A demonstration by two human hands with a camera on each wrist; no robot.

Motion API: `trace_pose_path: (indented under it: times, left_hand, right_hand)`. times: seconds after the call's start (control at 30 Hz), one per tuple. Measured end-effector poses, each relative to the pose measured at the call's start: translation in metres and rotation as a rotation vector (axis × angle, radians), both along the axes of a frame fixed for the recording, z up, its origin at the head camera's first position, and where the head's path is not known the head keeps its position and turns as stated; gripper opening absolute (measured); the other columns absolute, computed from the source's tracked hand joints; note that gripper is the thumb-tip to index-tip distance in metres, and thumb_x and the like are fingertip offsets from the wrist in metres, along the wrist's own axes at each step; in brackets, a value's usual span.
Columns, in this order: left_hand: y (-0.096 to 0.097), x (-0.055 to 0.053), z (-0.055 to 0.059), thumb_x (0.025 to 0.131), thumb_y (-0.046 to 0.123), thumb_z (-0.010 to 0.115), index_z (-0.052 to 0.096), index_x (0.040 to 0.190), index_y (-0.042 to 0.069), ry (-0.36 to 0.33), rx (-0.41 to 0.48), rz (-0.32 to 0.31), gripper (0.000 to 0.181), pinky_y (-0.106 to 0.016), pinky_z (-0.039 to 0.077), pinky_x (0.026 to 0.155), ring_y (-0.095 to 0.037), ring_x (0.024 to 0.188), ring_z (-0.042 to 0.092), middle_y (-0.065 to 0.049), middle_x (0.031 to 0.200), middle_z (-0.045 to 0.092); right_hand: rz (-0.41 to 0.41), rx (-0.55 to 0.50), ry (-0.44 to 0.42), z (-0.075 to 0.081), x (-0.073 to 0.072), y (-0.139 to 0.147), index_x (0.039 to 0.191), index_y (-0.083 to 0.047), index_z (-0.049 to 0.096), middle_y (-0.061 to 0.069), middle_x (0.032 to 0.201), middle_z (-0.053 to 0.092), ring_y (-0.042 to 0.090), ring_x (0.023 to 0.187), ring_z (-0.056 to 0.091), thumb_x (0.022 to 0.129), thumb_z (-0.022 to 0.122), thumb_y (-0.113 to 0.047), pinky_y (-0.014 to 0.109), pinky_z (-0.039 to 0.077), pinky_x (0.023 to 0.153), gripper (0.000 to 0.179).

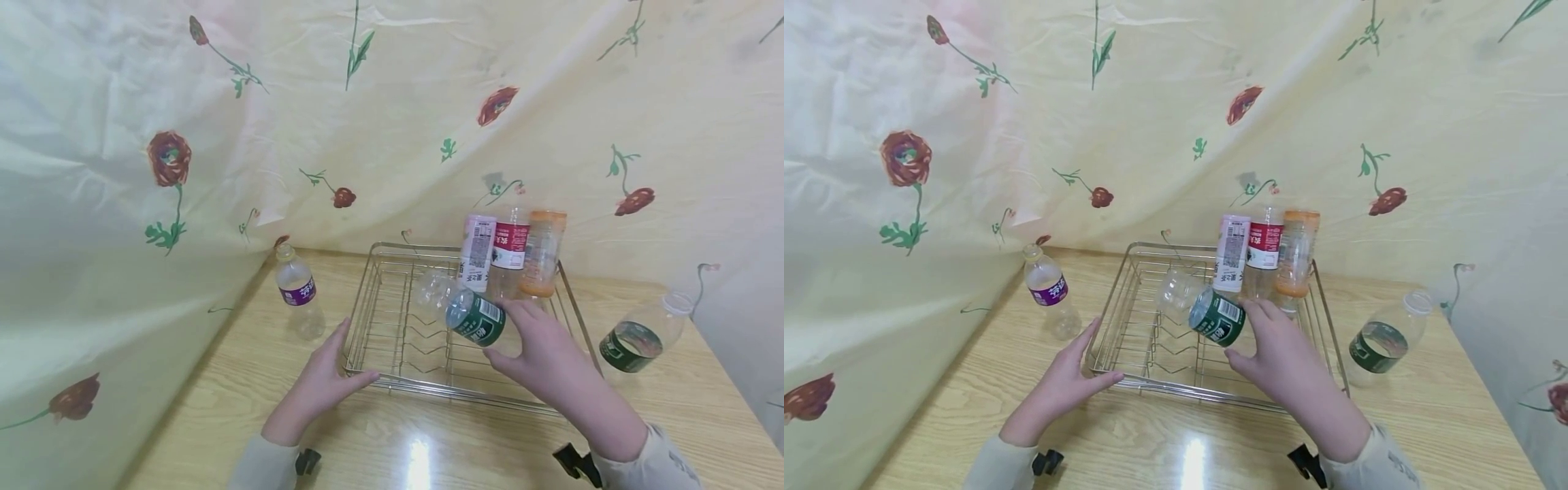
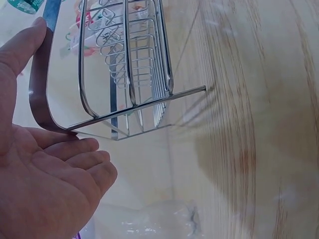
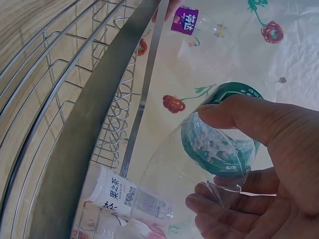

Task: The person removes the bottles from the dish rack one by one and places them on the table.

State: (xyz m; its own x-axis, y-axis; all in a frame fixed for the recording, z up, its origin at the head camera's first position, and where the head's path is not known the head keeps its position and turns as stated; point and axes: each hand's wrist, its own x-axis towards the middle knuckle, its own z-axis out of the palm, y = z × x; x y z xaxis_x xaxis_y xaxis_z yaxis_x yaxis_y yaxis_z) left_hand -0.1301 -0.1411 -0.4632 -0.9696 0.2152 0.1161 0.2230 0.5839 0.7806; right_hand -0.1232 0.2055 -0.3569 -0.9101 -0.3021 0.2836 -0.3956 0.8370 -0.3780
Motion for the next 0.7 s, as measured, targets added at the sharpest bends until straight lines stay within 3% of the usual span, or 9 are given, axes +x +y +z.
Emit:
trace_pose_path:
  times: [0.33, 0.57, 0.7]
  left_hand:
    - [0.0, 0.002, 0.01, 0.076, 0.065, 0.08, 0.02, 0.162, 0.005, 0.031, -0.029, 0.01, 0.121, -0.052, 0.022, 0.118, -0.037, 0.148, 0.023, -0.016, 0.164, 0.021]
    - [0.003, 0.006, 0.03, 0.079, 0.056, 0.083, 0.017, 0.163, 0.007, 0.082, -0.077, -0.019, 0.118, -0.049, 0.02, 0.118, -0.034, 0.149, 0.022, -0.012, 0.165, 0.018]
    - [0.004, 0.008, 0.04, 0.078, 0.065, 0.078, 0.015, 0.164, 0.012, 0.103, -0.103, -0.039, 0.119, -0.048, 0.02, 0.119, -0.031, 0.149, 0.02, -0.008, 0.166, 0.016]
  right_hand:
    - [0.012, 0.026, 0.024, -0.002, 0.003, 0.002, 0.14, 0.003, 0.053, 0.023, 0.131, 0.058, 0.045, 0.115, 0.058, 0.076, 0.089, -0.025, 0.063, 0.05, 0.093, 0.079]
    - [0.017, 0.034, 0.023, -0.003, 0.005, 0.002, 0.141, 0.003, 0.053, 0.022, 0.133, 0.058, 0.044, 0.116, 0.058, 0.076, 0.089, -0.024, 0.063, 0.05, 0.094, 0.079]
    - [0.029, 0.037, 0.038, -0.002, 0.007, 0.002, 0.141, 0.003, 0.053, 0.024, 0.133, 0.058, 0.046, 0.116, 0.058, 0.075, 0.09, -0.024, 0.064, 0.05, 0.094, 0.081]
